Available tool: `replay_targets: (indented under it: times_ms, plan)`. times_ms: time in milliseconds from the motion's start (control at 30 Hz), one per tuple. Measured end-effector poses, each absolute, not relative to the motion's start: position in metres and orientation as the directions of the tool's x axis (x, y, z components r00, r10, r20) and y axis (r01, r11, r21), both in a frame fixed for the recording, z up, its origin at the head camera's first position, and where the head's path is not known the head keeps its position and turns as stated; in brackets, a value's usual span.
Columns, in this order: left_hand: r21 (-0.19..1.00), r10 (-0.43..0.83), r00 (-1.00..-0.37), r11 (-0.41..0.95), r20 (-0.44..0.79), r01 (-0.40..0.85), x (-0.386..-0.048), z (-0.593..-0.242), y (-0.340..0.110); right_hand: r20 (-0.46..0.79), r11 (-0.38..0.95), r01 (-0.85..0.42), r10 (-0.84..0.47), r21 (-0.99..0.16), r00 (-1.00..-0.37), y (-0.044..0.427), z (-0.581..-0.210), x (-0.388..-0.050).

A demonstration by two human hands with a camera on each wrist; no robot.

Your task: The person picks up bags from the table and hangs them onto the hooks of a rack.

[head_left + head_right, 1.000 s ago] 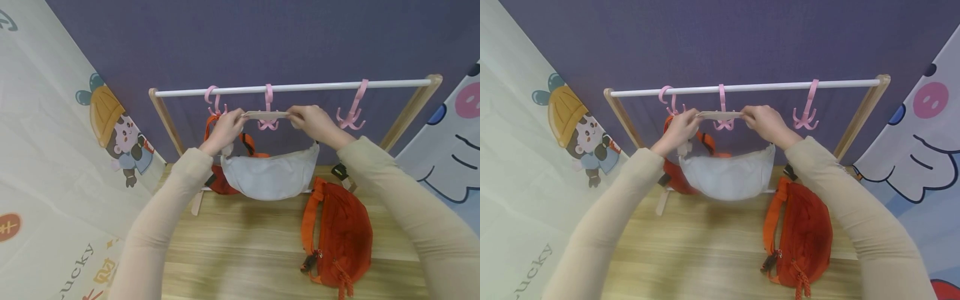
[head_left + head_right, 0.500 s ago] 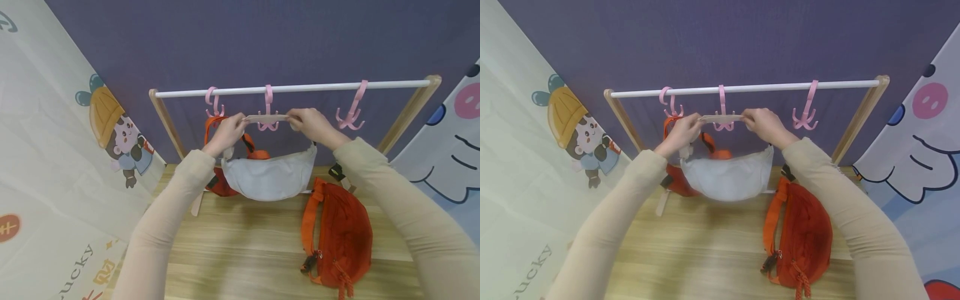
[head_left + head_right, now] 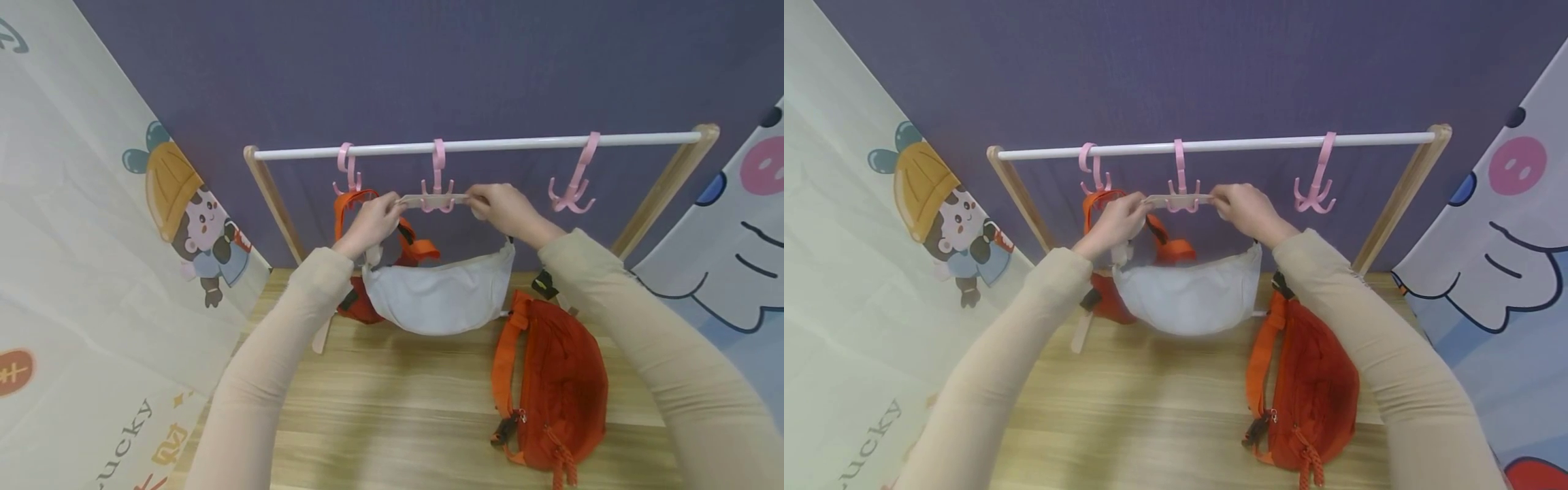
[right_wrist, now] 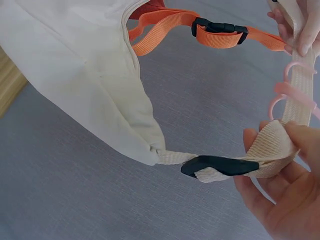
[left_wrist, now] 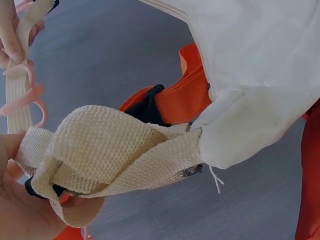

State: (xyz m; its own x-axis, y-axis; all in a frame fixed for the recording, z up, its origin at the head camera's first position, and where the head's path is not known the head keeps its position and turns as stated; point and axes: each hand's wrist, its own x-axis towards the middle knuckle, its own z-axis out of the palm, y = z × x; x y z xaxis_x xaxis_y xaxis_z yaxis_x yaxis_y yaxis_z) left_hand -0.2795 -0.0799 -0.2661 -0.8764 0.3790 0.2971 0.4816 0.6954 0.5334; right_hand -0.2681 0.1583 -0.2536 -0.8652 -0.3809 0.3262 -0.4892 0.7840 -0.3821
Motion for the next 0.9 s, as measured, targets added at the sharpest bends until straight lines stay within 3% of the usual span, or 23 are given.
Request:
replay_targets:
  times_ms: [900]
  plan:
    - [0.586, 0.385, -0.89, 0.673, 0.246, 0.452, -0.278, -0.284, -0.077, 0.352, 0.769, -0.494, -0.367, -0.406, -0.861, 0.157, -0.271, -0.264]
